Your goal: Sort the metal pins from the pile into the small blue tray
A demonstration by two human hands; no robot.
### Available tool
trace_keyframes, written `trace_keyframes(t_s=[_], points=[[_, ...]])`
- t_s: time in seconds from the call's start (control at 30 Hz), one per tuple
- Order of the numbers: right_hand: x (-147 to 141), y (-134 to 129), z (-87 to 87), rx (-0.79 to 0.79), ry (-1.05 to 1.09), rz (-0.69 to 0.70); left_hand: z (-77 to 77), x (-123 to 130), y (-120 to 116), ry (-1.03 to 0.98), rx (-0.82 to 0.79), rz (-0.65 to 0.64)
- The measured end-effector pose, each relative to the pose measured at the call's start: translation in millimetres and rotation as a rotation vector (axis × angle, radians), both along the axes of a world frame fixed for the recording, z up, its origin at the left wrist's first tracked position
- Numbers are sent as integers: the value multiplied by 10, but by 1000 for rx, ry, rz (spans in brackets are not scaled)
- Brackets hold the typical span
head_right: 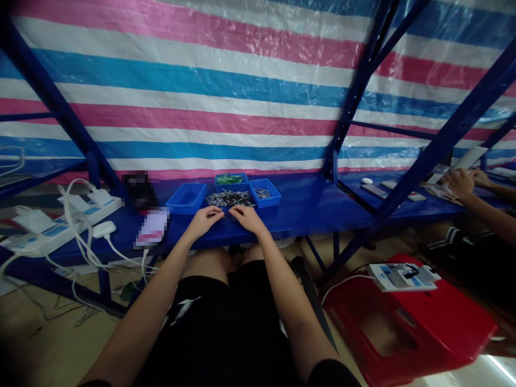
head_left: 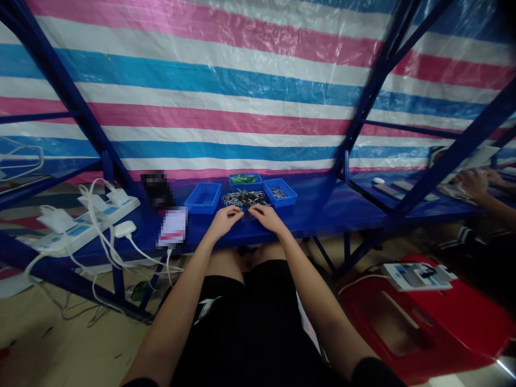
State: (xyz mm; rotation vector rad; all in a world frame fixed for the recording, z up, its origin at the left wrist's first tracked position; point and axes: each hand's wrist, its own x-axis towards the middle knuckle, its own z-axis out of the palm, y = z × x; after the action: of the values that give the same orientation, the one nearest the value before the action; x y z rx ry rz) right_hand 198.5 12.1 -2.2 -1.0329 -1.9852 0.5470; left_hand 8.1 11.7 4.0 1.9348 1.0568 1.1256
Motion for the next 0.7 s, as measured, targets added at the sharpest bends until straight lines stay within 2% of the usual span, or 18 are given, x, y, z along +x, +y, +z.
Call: trace_keyframes(t_s=[0.13, 0.23, 0.5, 0.7], points=[[9, -14, 9, -9, -50, -2, -24, -5, 12, 146, 75, 21], [0, -39, 12, -16, -104, 34, -41, -17, 27, 167, 122, 28], [-6, -74, 40, -18, -24, 31, -36, 3, 15, 137, 73, -13], [-14, -49, 24, 45, -131, 65, 13, -7, -29, 170, 61, -50]])
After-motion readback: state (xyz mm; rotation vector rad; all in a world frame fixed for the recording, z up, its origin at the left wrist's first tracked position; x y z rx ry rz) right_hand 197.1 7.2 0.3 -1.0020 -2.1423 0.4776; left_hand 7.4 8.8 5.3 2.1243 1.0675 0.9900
